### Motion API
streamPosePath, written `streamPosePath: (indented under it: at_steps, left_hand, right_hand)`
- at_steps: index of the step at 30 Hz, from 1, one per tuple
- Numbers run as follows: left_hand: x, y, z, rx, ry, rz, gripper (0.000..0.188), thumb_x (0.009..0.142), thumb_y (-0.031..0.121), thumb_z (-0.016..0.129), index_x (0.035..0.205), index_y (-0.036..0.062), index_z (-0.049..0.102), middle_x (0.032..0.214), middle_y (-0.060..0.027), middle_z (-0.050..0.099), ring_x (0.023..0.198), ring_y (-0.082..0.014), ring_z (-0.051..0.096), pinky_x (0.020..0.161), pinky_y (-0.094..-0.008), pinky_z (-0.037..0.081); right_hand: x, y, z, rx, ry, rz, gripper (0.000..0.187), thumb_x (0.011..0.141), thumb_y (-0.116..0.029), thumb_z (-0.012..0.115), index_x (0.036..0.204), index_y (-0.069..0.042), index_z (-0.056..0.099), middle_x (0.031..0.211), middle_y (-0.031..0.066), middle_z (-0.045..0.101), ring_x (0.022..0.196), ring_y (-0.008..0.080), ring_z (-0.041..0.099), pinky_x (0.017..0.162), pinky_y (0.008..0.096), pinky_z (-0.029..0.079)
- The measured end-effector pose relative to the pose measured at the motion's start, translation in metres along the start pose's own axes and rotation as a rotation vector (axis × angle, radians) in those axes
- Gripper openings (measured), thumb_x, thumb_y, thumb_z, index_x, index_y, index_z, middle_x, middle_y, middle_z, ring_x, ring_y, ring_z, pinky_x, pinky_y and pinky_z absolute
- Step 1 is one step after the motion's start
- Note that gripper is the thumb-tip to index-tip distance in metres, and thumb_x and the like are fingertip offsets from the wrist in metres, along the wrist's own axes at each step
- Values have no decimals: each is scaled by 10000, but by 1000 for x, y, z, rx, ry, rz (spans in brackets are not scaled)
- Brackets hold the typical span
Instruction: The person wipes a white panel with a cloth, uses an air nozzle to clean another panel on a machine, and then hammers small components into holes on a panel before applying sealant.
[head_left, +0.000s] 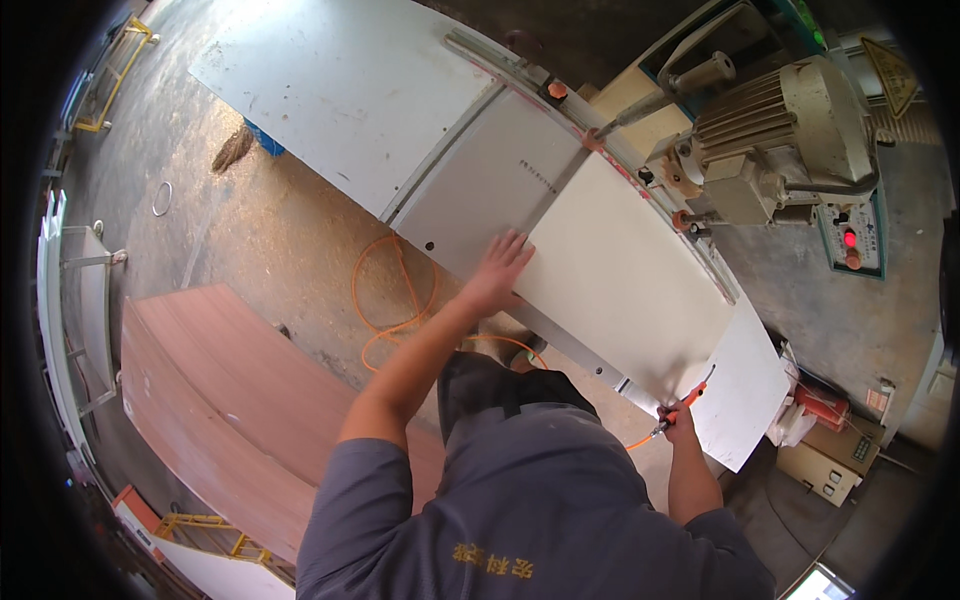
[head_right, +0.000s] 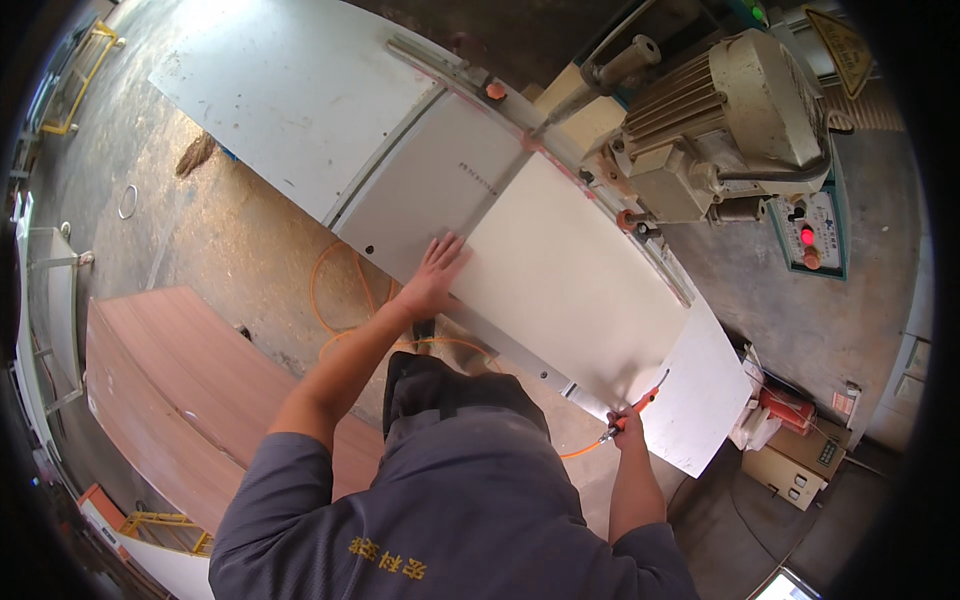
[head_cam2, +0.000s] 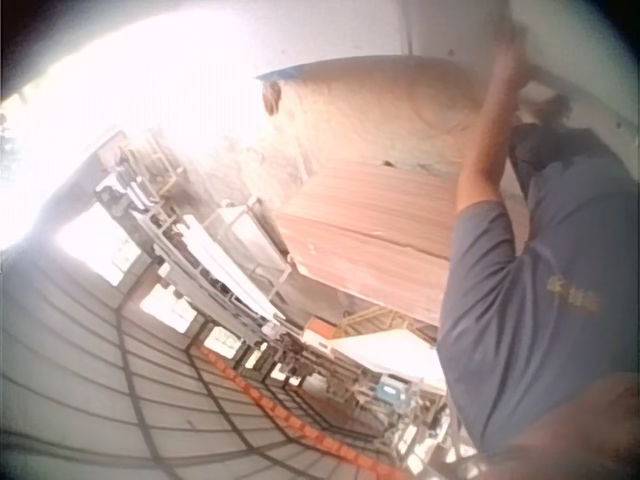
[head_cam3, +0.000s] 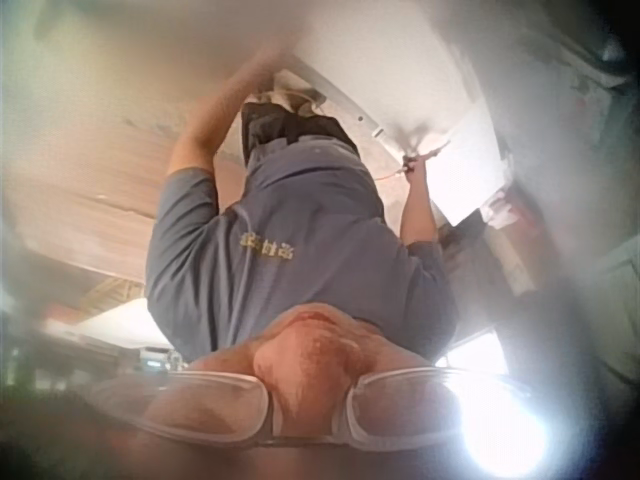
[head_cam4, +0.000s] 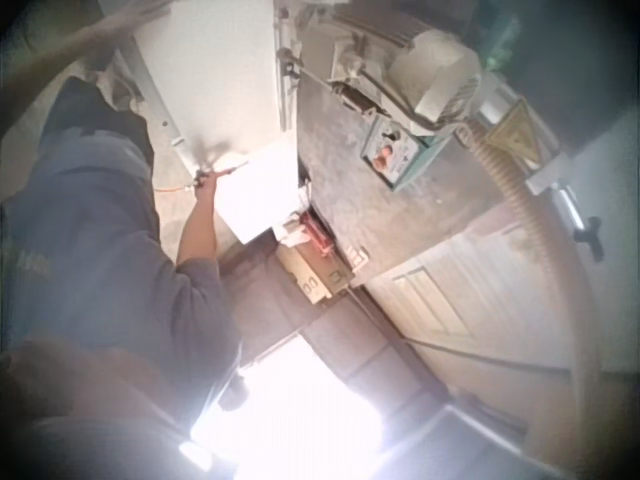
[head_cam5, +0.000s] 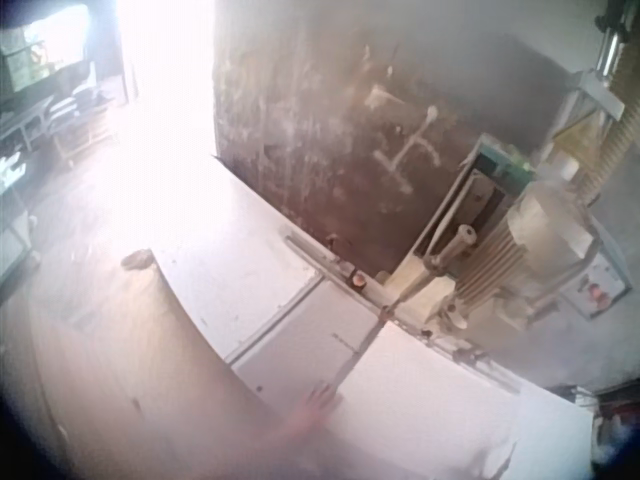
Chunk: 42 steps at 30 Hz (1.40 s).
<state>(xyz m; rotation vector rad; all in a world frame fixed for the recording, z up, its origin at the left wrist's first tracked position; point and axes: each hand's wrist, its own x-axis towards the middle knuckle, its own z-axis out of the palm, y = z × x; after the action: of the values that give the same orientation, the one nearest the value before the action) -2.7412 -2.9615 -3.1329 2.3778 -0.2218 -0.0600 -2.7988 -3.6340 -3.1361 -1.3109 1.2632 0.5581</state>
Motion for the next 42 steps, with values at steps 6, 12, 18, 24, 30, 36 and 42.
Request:
streamPosePath:
  at_steps: [6,12,18,24,30,36,42]
  left_hand:
    - [5,-3,-16,-93,3,-44,1051,698,257,879,1591,-9,393,1712,-264,226,1622,-452,121,1325,-559,119]
    - [3,-6,-10,-110,-8,-39,1079,691,223,895,1595,-34,366,1712,-270,219,1626,-440,119,1332,-542,123]
    - [5,-11,-9,-132,-14,-35,1077,685,189,887,1600,-31,364,1718,-289,194,1627,-443,104,1338,-536,107]
    - [1,-7,-10,-122,0,-17,1096,672,203,907,1595,-35,365,1710,-295,205,1619,-451,127,1339,-529,117]
    - [16,58,-27,400,-243,-49,1011,751,228,816,1650,115,368,1748,-239,175,1634,-455,62,1298,-664,77]
    - [57,129,94,436,-365,173,886,861,280,745,1660,212,368,1768,-242,106,1589,-590,29,1152,-874,80]
    - [70,139,90,581,-466,62,942,884,293,761,1692,234,281,1754,-290,84,1567,-630,54,1076,-928,132]
  right_hand:
    - [-8,-2,17,-47,-69,-63,260,832,-98,577,1052,16,499,872,153,641,758,273,658,594,314,511]
    - [-16,2,11,-6,-44,-21,218,818,-81,578,1001,8,501,842,156,637,753,267,661,580,293,503]
    - [-14,1,14,22,-63,-26,251,831,-36,563,1055,27,469,960,185,627,816,299,684,562,302,522]
    - [-11,9,7,22,-72,-29,281,850,-41,572,1099,-3,449,965,175,610,829,311,689,566,313,527]
    - [-7,28,26,46,4,-73,323,858,-46,601,1143,-26,452,1027,155,586,854,342,702,586,359,554]
    - [-7,27,41,-27,-3,-201,317,892,-78,655,1158,-52,486,1065,136,608,864,337,720,618,402,578]
    - [-86,34,102,-261,40,-430,423,1028,-401,690,1239,-37,648,1046,72,701,879,189,743,536,311,563]
